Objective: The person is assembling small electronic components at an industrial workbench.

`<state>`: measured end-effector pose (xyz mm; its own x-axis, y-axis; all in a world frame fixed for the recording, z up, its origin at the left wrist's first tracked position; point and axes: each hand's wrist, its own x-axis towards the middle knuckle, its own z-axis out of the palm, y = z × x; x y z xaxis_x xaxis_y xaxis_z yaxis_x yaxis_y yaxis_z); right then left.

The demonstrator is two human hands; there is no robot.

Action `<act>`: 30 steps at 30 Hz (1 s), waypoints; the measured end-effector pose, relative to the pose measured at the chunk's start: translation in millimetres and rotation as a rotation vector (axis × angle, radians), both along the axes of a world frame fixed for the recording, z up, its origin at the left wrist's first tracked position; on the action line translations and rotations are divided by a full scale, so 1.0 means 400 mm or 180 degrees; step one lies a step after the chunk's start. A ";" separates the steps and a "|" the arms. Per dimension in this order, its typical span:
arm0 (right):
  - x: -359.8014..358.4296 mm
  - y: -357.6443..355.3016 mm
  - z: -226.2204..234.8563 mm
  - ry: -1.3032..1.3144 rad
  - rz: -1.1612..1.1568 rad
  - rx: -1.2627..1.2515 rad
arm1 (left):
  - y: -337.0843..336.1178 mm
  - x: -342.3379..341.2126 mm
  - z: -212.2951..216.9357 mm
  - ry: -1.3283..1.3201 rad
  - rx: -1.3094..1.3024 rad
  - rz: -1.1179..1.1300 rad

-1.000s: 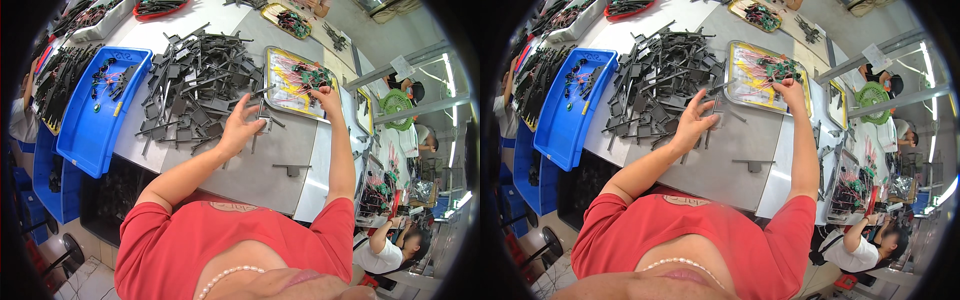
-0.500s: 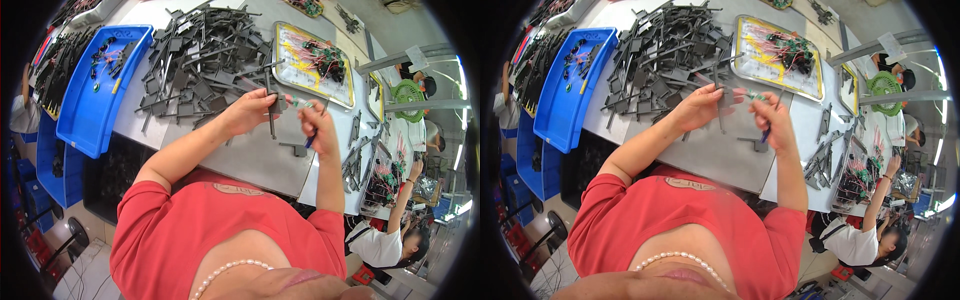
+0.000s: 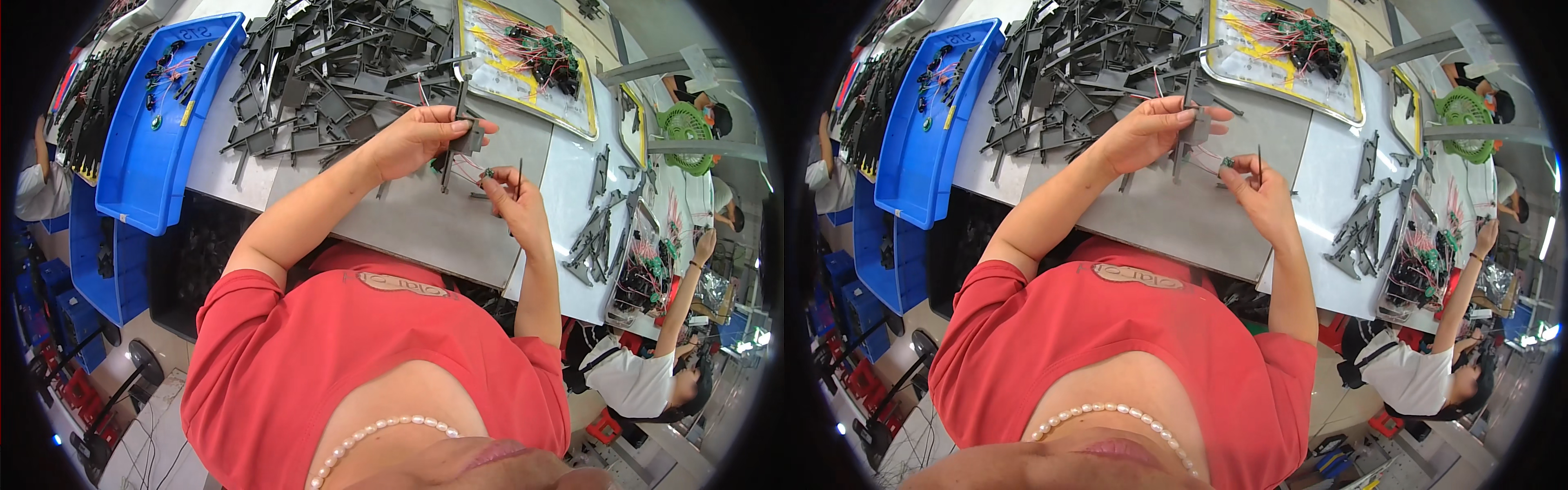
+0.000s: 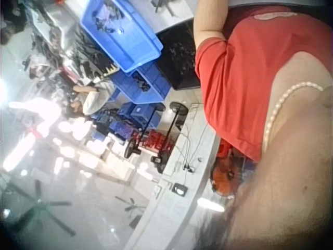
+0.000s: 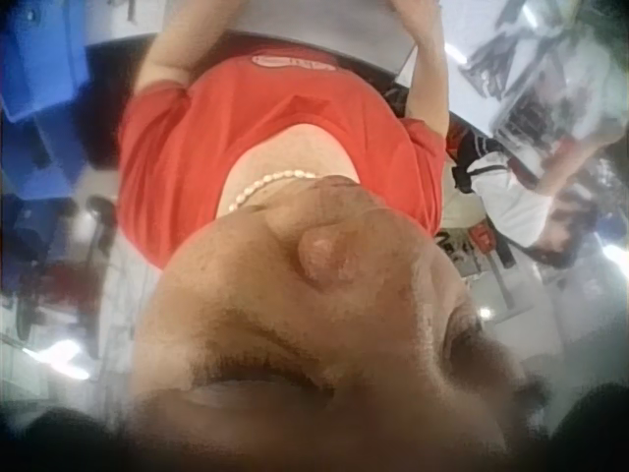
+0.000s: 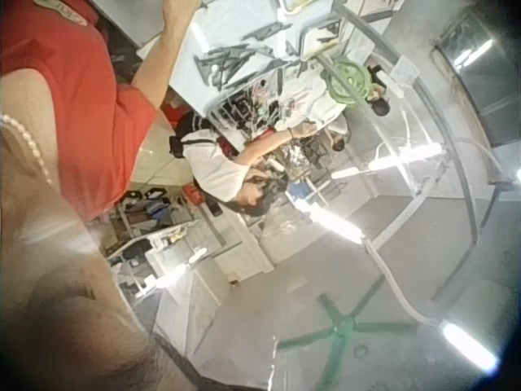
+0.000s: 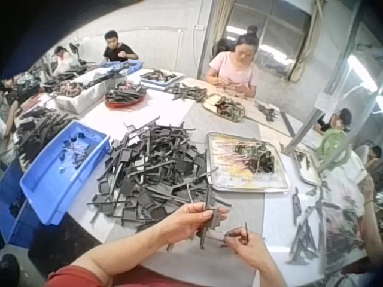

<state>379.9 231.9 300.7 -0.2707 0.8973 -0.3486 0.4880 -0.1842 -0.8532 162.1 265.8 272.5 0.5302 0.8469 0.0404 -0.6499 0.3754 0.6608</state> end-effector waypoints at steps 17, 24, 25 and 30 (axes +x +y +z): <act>-0.109 0.012 -0.043 0.0626 0.0154 0.0259 | -0.015 0.010 -0.009 0.0284 0.0319 0.0033; -0.083 0.019 -0.034 0.1859 -0.0531 -0.0430 | -0.021 0.008 -0.004 0.0123 0.0248 0.0123; -0.073 0.019 -0.041 0.1991 -0.0645 -0.0320 | -0.025 0.010 -0.005 0.0241 0.0239 0.0124; -0.072 0.020 -0.028 0.1857 -0.1030 -0.0010 | -0.051 0.043 -0.027 0.1067 0.0483 -0.0475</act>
